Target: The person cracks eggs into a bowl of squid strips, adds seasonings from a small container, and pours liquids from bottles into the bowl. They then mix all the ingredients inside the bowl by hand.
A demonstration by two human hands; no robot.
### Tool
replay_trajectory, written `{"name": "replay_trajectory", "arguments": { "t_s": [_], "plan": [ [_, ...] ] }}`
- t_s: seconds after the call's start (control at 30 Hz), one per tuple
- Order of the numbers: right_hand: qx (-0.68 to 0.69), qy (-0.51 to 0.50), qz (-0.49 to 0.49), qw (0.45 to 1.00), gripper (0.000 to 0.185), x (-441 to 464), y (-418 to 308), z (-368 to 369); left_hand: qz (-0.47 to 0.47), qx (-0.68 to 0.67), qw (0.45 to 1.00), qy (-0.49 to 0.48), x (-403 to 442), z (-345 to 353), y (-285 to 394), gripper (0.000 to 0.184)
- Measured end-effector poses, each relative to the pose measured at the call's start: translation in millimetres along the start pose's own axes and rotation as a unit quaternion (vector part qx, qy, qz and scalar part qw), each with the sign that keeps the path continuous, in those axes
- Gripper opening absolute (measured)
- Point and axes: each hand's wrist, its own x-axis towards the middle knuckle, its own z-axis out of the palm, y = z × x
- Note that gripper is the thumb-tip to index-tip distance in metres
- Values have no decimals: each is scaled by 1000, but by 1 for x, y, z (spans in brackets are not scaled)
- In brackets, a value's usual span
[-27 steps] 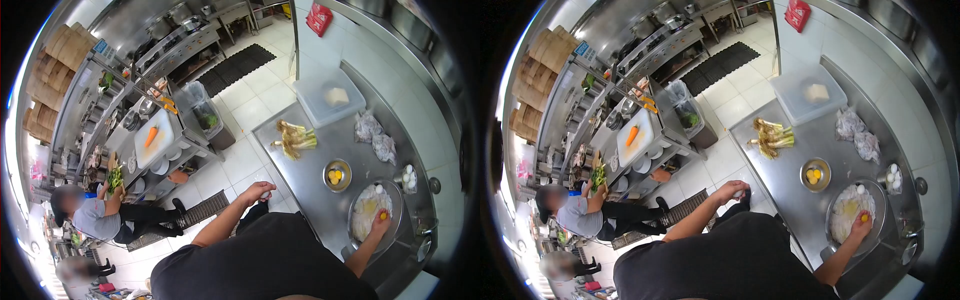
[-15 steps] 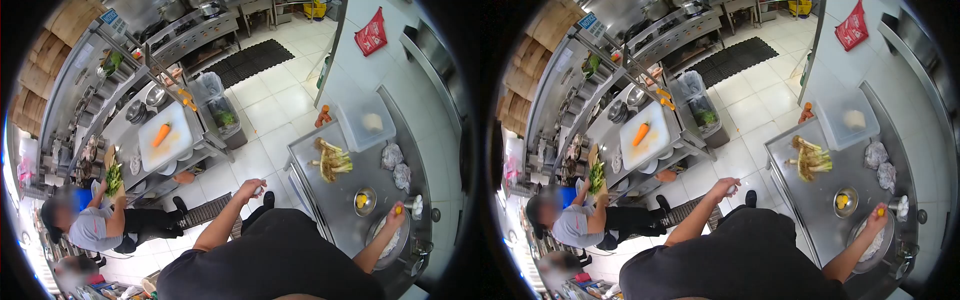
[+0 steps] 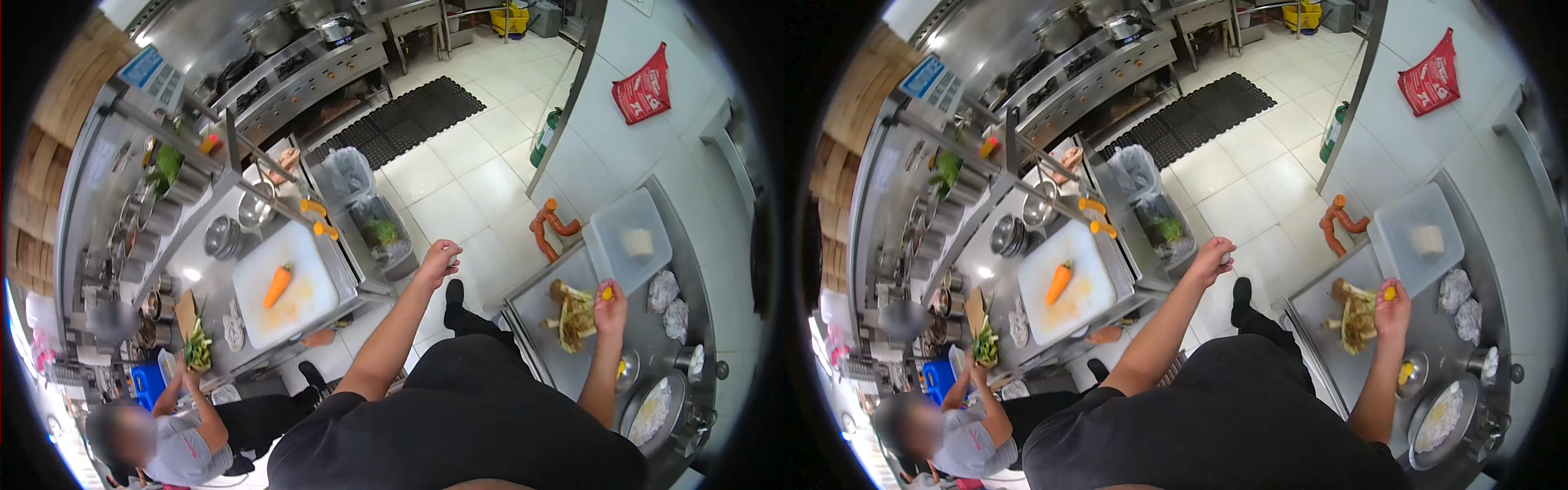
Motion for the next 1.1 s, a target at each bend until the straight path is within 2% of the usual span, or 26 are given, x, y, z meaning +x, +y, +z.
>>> {"name": "replay_trajectory", "arguments": {
  "t_s": [0.1,0.17,0.23,0.3,0.47,0.6,0.63,0.73,0.8,0.87,1.03,1.1],
  "plan": [
    [-4,19,30,999,11,38,50,36,-32,48,998,-24,83,-46,-20,14],
    [8,17,38,999,12,81,78,78,-74,61,995,-2,123,-69,2,14],
    [-4,18,48,999,12,107,101,109,-171,45,982,60,115,-91,5,14],
    [0,36,64,997,12,137,127,148,-175,36,981,77,127,-128,11,15],
    [-41,3,82,996,10,204,159,233,-205,-46,972,107,158,-179,50,17],
    [-53,24,61,996,9,255,175,281,-191,-148,962,125,207,-209,69,19],
    [-42,43,73,995,10,258,180,289,-206,-154,953,159,222,-214,79,14],
    [-35,57,73,995,11,287,170,333,-138,-137,975,112,292,-236,102,18],
    [-60,38,65,995,11,304,166,352,-113,-50,983,138,337,-240,129,21],
    [-48,45,58,996,10,330,161,362,-91,-54,988,109,378,-249,159,22],
    [-11,110,16,994,13,399,171,392,-102,-23,987,120,450,-227,256,21],
    [-30,100,-6,995,13,436,182,409,-105,2,986,131,487,-218,279,21]
  ]
}}
